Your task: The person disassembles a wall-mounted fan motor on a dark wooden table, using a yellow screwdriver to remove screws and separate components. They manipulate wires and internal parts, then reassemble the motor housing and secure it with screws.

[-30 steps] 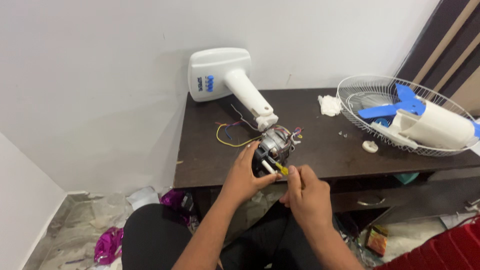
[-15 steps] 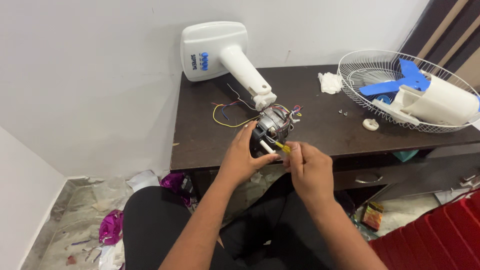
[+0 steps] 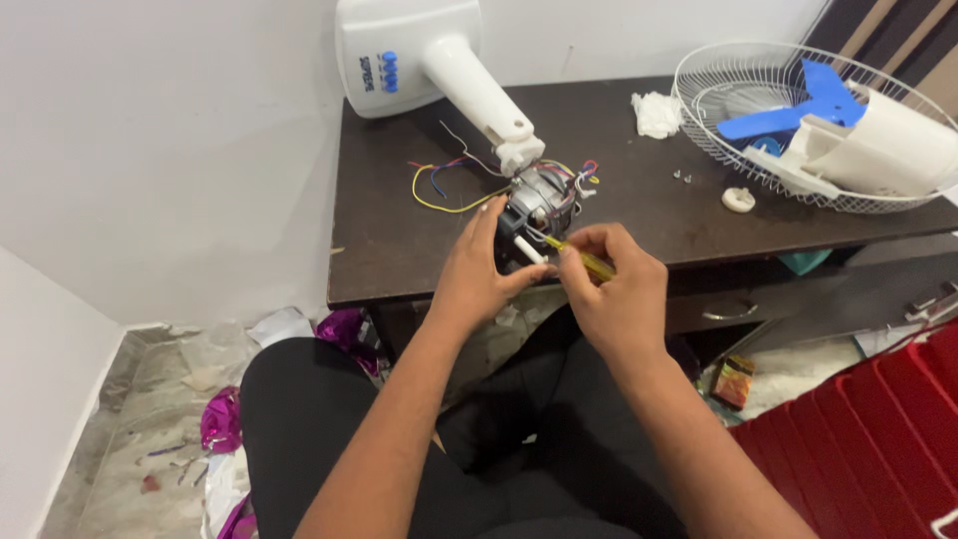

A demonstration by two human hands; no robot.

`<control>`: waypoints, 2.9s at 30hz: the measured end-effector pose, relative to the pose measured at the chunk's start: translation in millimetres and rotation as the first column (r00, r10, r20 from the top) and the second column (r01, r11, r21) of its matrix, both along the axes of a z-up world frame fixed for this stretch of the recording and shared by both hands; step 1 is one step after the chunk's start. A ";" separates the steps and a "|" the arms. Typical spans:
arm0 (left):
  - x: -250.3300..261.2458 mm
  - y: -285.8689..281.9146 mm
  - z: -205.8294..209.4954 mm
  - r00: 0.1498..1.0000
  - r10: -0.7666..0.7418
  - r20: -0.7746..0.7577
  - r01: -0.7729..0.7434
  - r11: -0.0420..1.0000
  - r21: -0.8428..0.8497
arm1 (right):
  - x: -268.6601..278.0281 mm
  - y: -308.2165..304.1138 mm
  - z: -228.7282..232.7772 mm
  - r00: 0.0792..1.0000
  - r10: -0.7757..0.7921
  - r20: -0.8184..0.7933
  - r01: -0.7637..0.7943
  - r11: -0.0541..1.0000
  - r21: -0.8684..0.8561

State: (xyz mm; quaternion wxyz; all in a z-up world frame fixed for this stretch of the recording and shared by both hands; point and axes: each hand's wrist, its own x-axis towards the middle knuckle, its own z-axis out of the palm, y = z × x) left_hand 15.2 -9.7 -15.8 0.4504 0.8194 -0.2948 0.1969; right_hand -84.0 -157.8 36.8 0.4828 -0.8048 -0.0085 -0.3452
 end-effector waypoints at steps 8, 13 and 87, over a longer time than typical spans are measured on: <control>0.7 1.8 -6.1 1.000 0.001 -0.012 -0.001 1.000 -0.016 | -2.5 -4.5 -8.0 0.993 -0.011 -0.119 0.010 1.000 -0.013; 4.0 -1.0 -3.4 1.000 0.003 -0.017 -0.004 1.000 -0.002 | -7.2 -2.7 -11.6 0.989 -0.016 0.148 0.067 0.937 -0.344; -2.5 -20.6 -15.5 0.981 0.172 0.087 -0.166 0.983 -0.077 | 54.0 -9.0 2.0 0.957 -0.067 -0.283 0.031 0.991 -0.128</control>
